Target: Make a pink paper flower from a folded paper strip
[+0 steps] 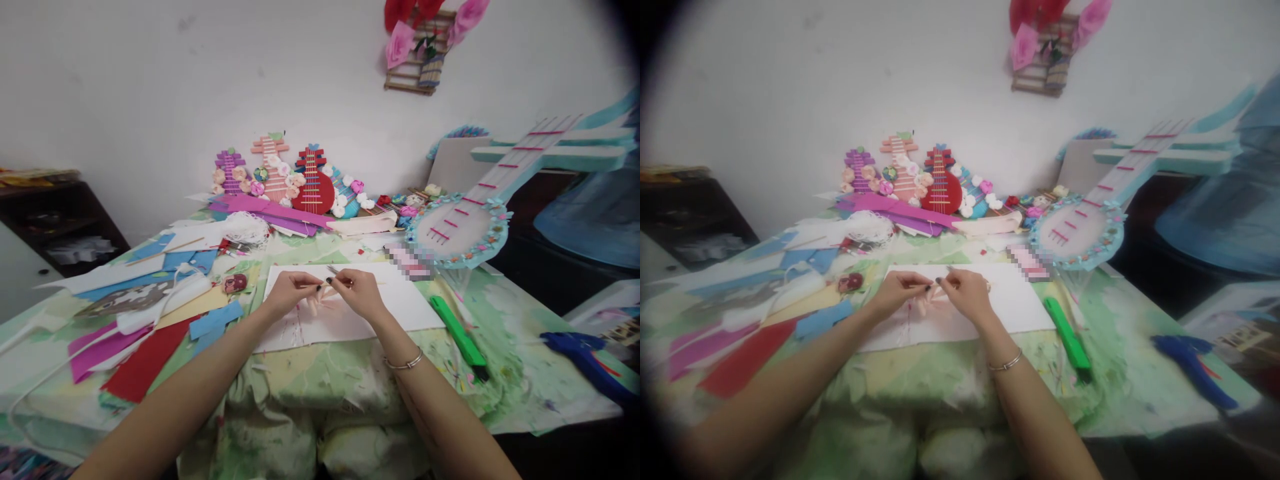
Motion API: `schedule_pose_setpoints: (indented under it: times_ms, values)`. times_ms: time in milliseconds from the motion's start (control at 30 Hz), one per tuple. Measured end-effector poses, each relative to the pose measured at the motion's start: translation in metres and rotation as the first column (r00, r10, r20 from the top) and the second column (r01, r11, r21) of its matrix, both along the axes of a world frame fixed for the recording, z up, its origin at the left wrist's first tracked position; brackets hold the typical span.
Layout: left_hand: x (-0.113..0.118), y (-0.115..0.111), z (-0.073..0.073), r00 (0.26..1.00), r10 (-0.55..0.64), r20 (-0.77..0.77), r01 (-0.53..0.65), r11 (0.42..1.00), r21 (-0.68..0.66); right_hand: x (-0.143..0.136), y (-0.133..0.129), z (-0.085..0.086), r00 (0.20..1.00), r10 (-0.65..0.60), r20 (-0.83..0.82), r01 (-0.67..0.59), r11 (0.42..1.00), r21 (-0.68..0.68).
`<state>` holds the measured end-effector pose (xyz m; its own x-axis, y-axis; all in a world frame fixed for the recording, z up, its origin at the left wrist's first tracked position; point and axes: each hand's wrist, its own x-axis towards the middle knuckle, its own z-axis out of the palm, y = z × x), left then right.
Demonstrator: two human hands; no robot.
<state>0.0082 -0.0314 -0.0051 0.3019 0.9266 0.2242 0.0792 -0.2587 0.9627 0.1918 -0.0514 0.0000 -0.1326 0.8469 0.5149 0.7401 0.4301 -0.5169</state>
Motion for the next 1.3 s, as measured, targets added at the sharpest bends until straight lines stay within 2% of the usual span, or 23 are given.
schedule_pose_setpoints:
  times_ms: [100,200,467,700,900,1067,1300]
  values:
    - [0.0,-0.001,-0.001,0.999,-0.027,0.032,0.027,1.0,-0.006,-0.001,0.001,0.0,0.997,0.037,0.071,-0.037,0.999,0.006]
    - [0.001,-0.002,0.0,0.998,-0.045,0.038,0.043,0.998,0.043,-0.002,0.001,0.001,0.992,0.04,0.118,-0.041,0.999,0.008]
    - [0.001,-0.004,0.001,0.999,-0.043,-0.033,0.048,0.983,0.179,-0.003,0.002,0.001,0.986,0.056,0.155,-0.064,0.997,0.047]
    - [0.0,-0.004,-0.002,0.991,-0.015,-0.131,0.058,0.942,0.329,-0.003,0.002,0.0,0.986,0.018,0.168,-0.017,1.0,-0.007]
    - [0.002,-0.007,0.001,0.997,-0.023,-0.074,0.041,0.967,0.252,-0.002,0.003,-0.002,0.977,0.004,0.212,-0.01,1.0,0.027]
    - [0.005,-0.01,0.007,0.995,0.004,-0.097,0.012,0.986,0.166,-0.002,0.002,0.0,0.985,0.021,0.168,-0.027,0.999,0.036]
    - [0.004,-0.007,0.003,0.997,-0.072,-0.026,0.075,0.988,0.138,-0.004,0.001,0.002,0.996,0.019,0.088,-0.022,0.999,0.033]
